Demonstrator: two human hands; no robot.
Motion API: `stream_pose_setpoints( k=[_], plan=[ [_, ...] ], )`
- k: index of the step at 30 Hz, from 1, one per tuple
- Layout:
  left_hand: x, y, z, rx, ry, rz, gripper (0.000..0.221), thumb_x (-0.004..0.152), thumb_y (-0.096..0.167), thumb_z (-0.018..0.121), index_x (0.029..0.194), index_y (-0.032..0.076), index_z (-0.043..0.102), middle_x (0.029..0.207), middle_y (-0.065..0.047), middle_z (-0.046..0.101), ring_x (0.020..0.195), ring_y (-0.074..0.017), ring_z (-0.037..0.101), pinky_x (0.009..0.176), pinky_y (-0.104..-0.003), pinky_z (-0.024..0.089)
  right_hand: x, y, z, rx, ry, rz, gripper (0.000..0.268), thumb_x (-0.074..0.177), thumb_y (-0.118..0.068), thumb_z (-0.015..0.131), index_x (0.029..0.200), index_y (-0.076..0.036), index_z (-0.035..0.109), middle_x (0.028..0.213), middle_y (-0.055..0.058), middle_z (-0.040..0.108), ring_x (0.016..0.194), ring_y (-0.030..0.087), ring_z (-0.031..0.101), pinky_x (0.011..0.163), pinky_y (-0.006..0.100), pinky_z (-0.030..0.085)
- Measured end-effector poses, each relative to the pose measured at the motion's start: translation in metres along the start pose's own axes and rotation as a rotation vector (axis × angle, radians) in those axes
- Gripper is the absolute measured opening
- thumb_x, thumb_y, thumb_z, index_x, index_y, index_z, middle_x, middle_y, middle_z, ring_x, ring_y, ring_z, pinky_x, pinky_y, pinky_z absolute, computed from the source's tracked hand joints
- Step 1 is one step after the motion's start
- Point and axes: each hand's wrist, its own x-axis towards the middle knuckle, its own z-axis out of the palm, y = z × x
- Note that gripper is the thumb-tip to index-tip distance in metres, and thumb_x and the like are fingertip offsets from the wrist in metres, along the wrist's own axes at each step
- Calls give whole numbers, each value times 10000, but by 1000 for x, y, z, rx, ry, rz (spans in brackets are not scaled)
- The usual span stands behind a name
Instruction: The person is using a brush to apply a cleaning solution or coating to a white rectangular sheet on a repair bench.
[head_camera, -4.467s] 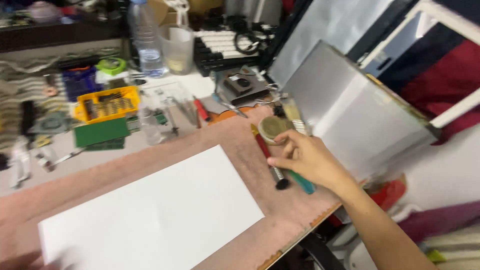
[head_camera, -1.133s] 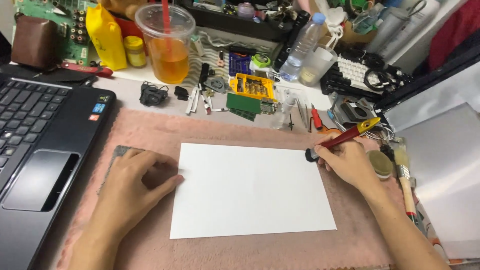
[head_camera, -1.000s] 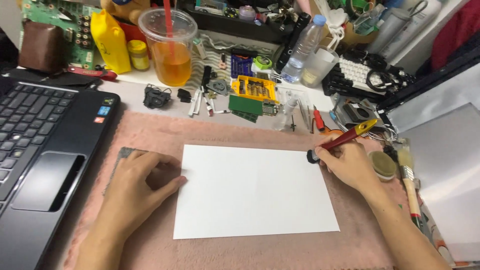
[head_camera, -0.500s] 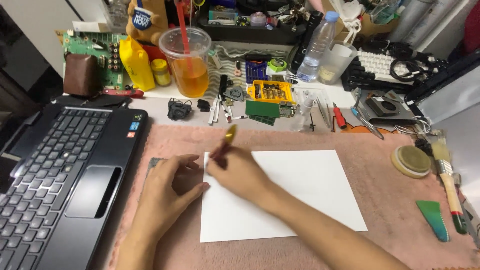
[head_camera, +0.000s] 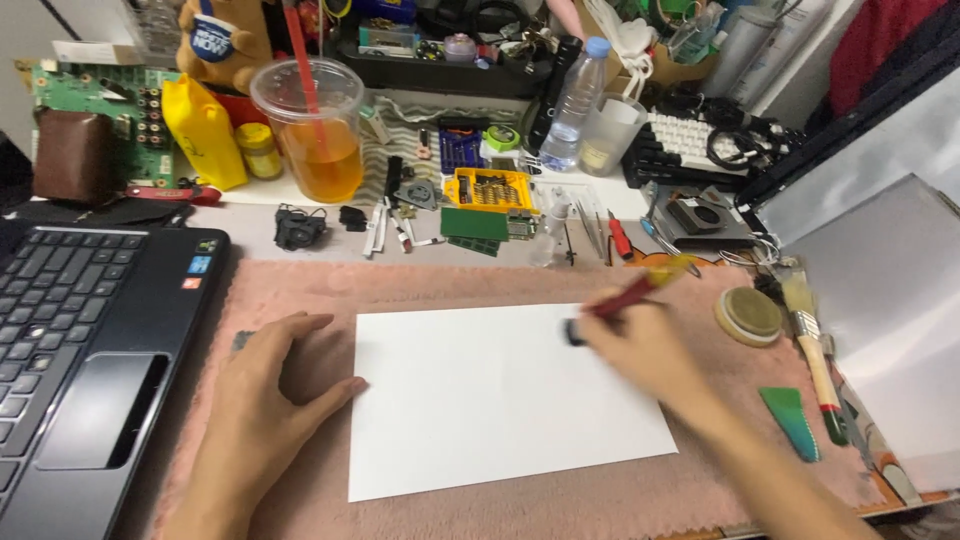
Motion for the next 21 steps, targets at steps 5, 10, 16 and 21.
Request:
stream_pose_setpoints(
  k=[5,10,16,21],
  plan=[
    [0,-6,2,-4,74,111,772,734,366,1056,1391,96,754,1384,-92,808,1351,-304,727,1157,-429,526,-6,29,-46,48,53,151,216,1089,-165,740,1208,-5,821,837,186,851,673,238,742,686,348,610],
    [-2,-3,0,28,28,162,596,825,404,991,1318,124,807,1384,-77,843,1344,-293,759,1151,-459,532,-6,9,-14,-36,38,28,204,1033,-211,779,1171,-105,885,1023,78,942,881,180,865,799,308,669],
    [-4,0,-2,56,-20,206,521,887,343,931,1370,200,794,1423,-8,857,1470,-232,708,1186,-477,489,-3,-76,102,228,-193,-146,202,1025,-114,696,930,-103,873,930,49,922,851,162,838,840,322,648],
    [-3,-5,-2,134,-127,181,682,932,336,828,1578,248,628,1438,90,871,1511,-246,644,1218,-468,397,-28,-154,154,129,-282,-292,258,1051,-209,630,886,-57,758,844,102,829,780,244,772,794,395,582]
  ],
)
